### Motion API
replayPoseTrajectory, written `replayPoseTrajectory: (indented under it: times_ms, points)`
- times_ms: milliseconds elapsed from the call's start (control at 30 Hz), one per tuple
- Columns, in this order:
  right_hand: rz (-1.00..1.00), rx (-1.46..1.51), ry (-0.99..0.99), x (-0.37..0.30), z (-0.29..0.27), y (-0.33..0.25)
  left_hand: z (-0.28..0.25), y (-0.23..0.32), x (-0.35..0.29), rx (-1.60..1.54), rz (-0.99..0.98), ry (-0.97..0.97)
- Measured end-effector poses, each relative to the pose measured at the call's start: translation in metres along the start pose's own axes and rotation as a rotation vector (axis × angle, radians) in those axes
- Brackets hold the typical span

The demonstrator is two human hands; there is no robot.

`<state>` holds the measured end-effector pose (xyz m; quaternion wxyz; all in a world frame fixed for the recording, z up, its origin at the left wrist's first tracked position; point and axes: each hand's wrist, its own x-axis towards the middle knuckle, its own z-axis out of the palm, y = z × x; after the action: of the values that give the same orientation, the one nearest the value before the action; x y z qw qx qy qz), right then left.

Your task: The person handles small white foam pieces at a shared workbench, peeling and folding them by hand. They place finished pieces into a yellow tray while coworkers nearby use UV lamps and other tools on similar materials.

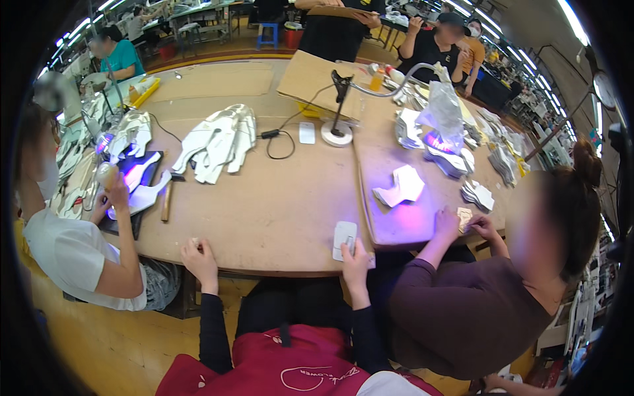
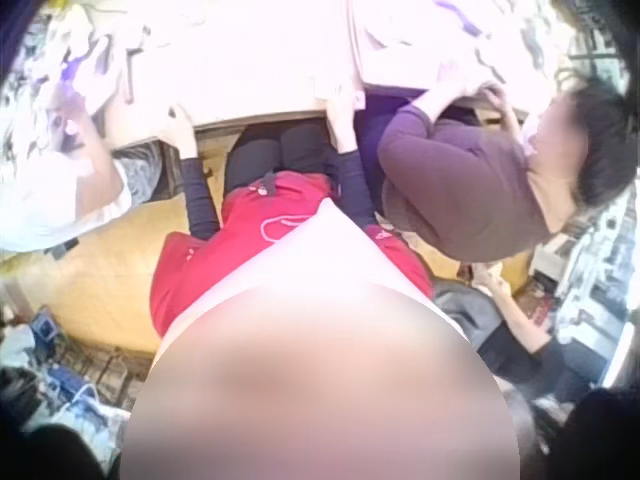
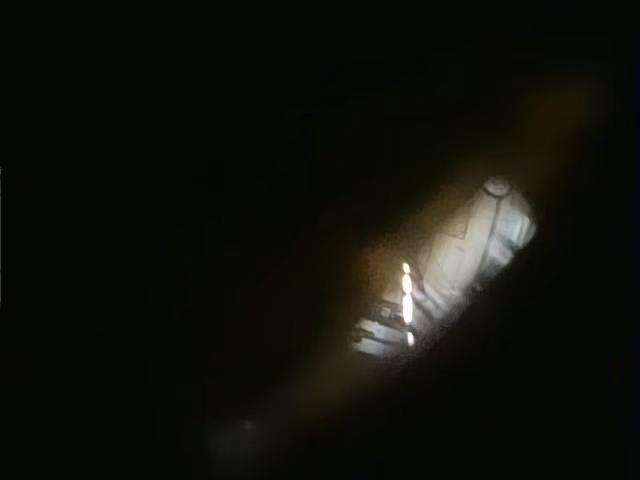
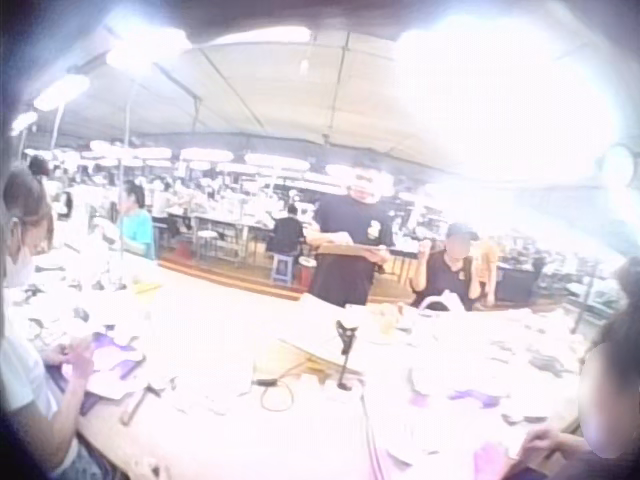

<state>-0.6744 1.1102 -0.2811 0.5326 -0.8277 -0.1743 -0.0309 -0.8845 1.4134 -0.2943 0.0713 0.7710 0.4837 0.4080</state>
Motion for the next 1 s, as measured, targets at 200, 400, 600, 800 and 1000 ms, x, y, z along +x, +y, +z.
replayPoseTrajectory:
  times_ms: [200, 400, 600, 800, 1000]
  points:
    - [0.290, 0.562, -0.075, 0.015, 0.001, -0.008, 0.001, 0.004, -0.002, -0.020, -0.053, -0.021]
    - [0.350, 0.638, -0.091, 0.029, 0.013, -0.022, 0.002, 0.002, -0.002, -0.009, -0.049, -0.040]
    - [0.344, 0.466, 0.057, 0.095, 0.038, -0.029, 0.004, -0.001, -0.004, -0.046, -0.053, -0.025]
    - [0.394, 0.476, -0.012, 0.229, 0.076, -0.006, 0.006, -0.003, -0.006, -0.065, 0.009, -0.012]
    - [0.232, 0.150, 0.156, 0.340, 0.127, 0.028, 0.003, 0.001, -0.004, -0.094, 0.029, -0.033]
